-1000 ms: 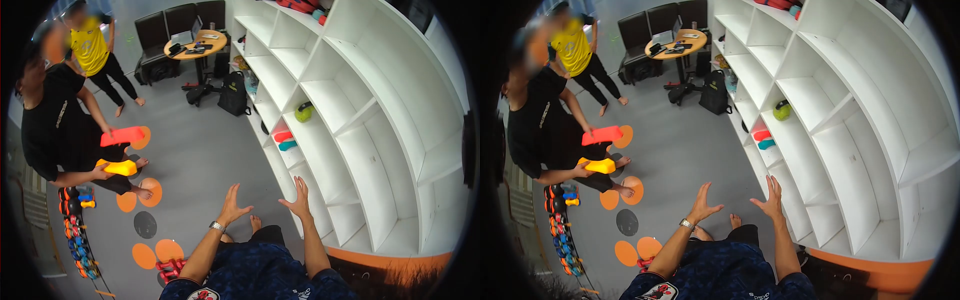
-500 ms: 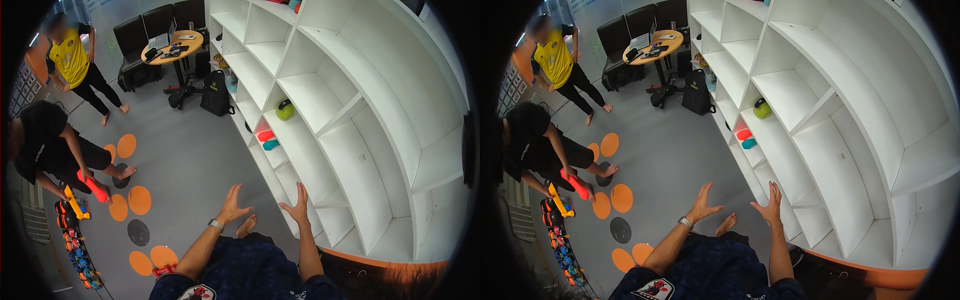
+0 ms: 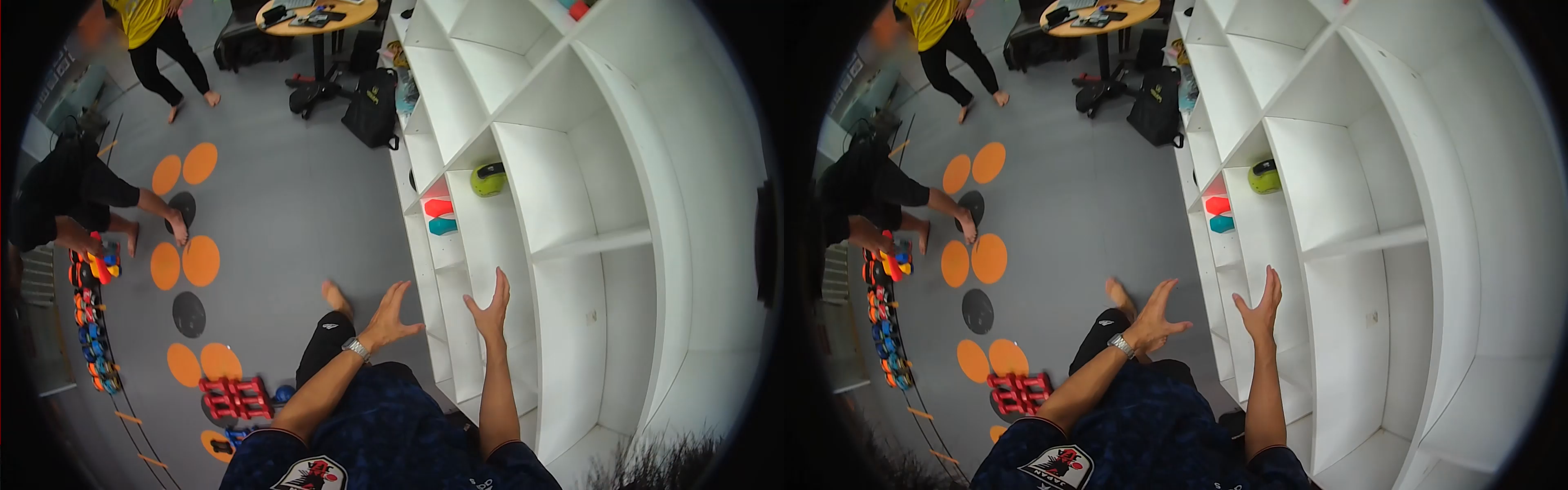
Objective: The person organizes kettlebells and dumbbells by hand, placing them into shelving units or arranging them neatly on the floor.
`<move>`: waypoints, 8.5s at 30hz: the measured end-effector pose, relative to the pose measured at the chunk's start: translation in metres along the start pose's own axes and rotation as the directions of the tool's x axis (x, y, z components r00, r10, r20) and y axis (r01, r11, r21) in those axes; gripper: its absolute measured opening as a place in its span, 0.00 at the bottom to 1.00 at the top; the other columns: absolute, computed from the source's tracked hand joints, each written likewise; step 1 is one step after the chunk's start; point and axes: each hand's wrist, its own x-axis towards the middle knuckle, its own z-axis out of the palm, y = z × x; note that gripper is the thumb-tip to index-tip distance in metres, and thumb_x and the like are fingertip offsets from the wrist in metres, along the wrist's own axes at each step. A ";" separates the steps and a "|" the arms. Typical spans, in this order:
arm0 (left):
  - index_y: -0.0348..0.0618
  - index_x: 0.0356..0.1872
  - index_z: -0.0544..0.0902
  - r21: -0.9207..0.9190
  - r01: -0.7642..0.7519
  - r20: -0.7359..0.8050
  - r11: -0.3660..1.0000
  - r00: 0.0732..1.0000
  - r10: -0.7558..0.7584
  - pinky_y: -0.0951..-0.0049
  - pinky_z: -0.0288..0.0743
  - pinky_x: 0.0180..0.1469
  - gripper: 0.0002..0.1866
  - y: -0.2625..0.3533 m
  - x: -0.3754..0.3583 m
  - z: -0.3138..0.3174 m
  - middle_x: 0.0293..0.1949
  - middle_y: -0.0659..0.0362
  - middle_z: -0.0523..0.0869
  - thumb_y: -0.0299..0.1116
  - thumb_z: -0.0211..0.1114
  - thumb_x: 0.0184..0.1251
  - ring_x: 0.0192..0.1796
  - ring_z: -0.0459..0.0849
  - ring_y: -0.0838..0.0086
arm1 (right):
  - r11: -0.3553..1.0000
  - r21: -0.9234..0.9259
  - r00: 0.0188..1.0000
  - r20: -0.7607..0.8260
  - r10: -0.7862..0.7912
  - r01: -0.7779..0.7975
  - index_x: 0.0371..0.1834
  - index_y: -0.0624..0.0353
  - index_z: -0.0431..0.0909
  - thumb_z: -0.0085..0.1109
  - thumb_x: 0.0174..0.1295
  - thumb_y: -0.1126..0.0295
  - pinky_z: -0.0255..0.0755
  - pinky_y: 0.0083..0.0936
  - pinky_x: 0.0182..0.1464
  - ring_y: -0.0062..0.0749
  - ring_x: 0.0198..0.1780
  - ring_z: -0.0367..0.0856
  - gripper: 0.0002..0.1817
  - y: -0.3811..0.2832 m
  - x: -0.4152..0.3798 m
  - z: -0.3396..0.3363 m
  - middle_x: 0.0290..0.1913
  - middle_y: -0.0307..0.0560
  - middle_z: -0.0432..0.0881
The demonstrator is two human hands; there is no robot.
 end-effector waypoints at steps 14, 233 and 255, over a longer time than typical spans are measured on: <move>0.40 0.73 0.57 -0.081 -0.010 -0.019 0.997 1.000 0.009 0.56 0.61 0.74 0.53 -0.042 0.187 -0.046 0.72 0.38 0.60 0.43 0.79 0.48 0.74 0.61 0.44 | 0.955 -0.149 0.962 -0.127 0.241 -0.258 0.76 0.51 0.55 0.66 0.55 0.78 0.71 0.49 0.63 0.53 0.72 0.61 0.44 0.024 0.189 0.037 0.74 0.55 0.59; 0.34 0.74 0.57 -0.760 -0.394 0.019 0.516 -0.808 -0.588 0.58 0.61 0.73 0.56 -0.159 -0.587 0.108 0.70 0.39 0.67 0.46 0.79 0.46 0.73 0.66 0.49 | 0.581 0.645 -0.763 0.644 -0.062 0.497 0.74 0.49 0.66 0.67 0.55 0.78 0.79 0.33 0.56 0.37 0.59 0.80 0.39 -0.435 -0.486 0.471 0.66 0.51 0.75; 0.32 0.75 0.49 -0.775 -0.001 -0.370 0.632 -0.810 -0.455 0.56 0.53 0.77 0.61 -0.180 -0.537 -0.069 0.73 0.38 0.58 0.44 0.81 0.45 0.76 0.56 0.47 | 0.644 0.662 -0.697 0.665 -0.268 0.384 0.79 0.49 0.55 0.65 0.54 0.80 0.80 0.36 0.57 0.43 0.67 0.73 0.47 -0.491 -0.364 0.476 0.73 0.55 0.64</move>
